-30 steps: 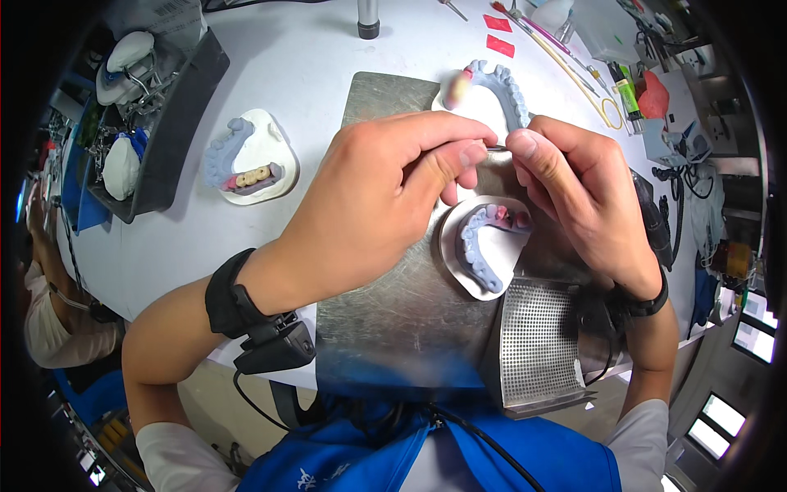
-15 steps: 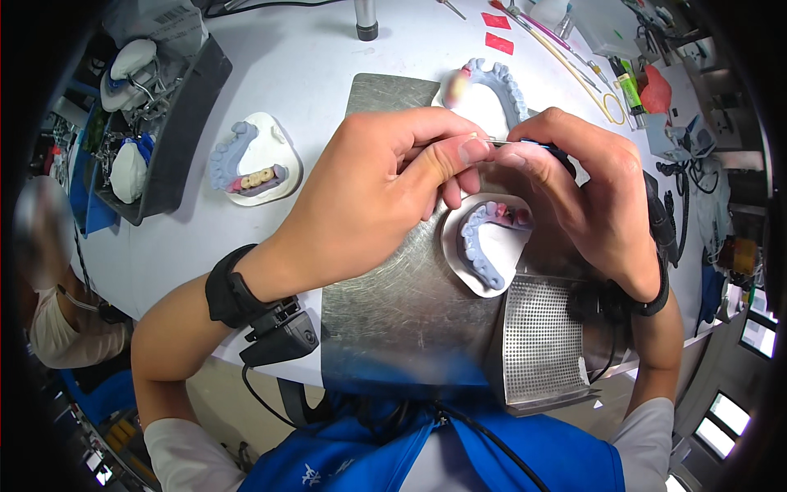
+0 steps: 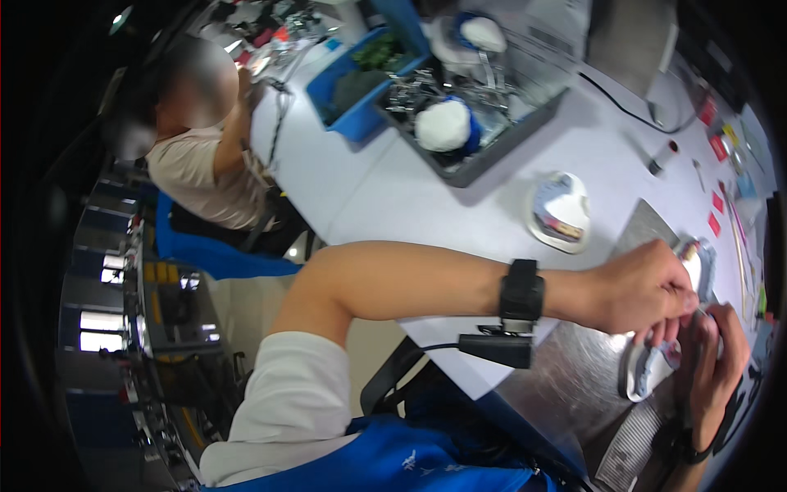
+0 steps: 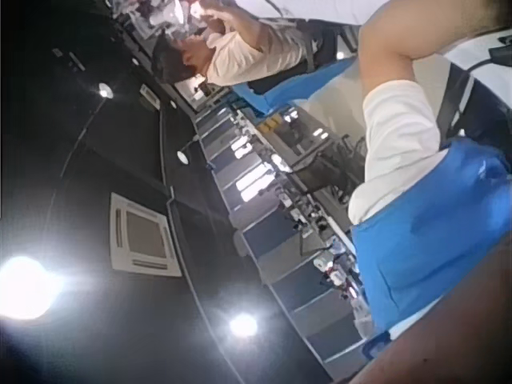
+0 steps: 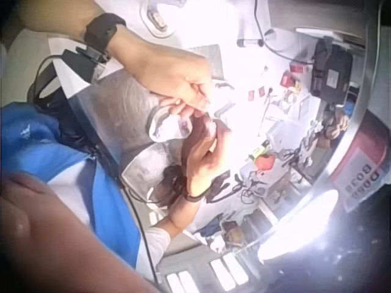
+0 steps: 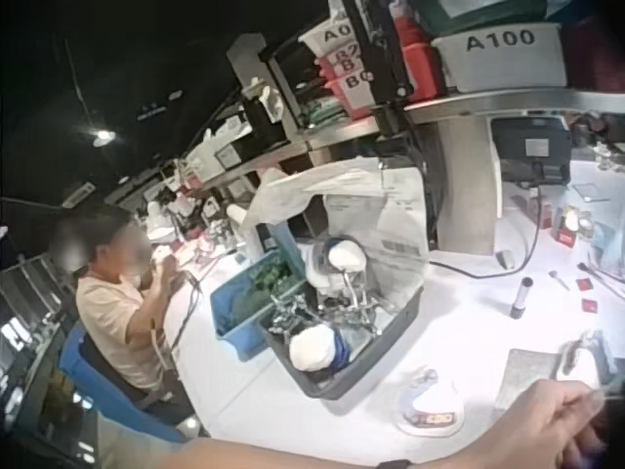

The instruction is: Assemble and adjust individual tooth crowns onto a dental arch model using small tools.

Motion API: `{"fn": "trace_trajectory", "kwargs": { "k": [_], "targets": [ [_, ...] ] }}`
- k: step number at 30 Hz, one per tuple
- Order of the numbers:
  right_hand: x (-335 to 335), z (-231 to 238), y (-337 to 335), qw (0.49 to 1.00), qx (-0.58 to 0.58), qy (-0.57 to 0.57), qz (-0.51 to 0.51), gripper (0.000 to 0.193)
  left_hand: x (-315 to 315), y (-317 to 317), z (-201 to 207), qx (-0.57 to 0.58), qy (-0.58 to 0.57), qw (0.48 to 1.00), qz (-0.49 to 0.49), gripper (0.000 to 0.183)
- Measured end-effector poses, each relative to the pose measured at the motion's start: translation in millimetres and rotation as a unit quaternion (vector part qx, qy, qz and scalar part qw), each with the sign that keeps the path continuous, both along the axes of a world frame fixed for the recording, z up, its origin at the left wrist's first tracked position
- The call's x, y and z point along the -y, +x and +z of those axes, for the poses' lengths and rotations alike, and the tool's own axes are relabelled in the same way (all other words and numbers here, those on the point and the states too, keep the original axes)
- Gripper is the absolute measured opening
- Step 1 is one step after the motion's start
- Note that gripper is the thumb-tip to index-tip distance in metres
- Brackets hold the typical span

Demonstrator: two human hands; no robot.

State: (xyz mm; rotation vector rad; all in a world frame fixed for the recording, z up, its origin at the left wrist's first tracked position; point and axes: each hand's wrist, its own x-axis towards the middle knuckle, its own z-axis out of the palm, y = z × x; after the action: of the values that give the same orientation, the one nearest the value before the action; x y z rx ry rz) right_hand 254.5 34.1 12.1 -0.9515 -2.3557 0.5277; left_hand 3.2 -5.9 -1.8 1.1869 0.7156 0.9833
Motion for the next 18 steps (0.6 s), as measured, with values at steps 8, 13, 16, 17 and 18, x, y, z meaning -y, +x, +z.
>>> {"fn": "trace_trajectory", "kwargs": {
  "k": [8,13,16,17,18],
  "targets": [
    [-1.3,16.2,-2.9,0.991,0.106,0.072,0.043,0.013,3.0,-2.5,-3.9,0.1,-0.087,0.991,-0.027,0.031],
    [-5.7,6.4,-8.1,0.984,0.005,-0.18,-0.013,0.022,2.4,1.5,-4.3,-0.003,0.05,0.993,0.104,0.026],
    [-0.4,-2.2,-20.5,0.953,-0.075,-0.288,-0.056,0.035,0.9,0.0,-9.4,-0.098,0.257,0.938,0.209,0.022],
    [-3.7,15.5,-20.5,0.924,-0.07,-0.375,-0.021,0.036,-0.3,2.3,-10.1,-0.094,0.258,0.939,0.205,0.022],
    [-4.9,25.6,-20.1,0.886,-0.065,-0.459,0.014,0.037,-1.2,4.1,-10.8,-0.113,0.291,0.927,0.21,0.021]
  ]
}}
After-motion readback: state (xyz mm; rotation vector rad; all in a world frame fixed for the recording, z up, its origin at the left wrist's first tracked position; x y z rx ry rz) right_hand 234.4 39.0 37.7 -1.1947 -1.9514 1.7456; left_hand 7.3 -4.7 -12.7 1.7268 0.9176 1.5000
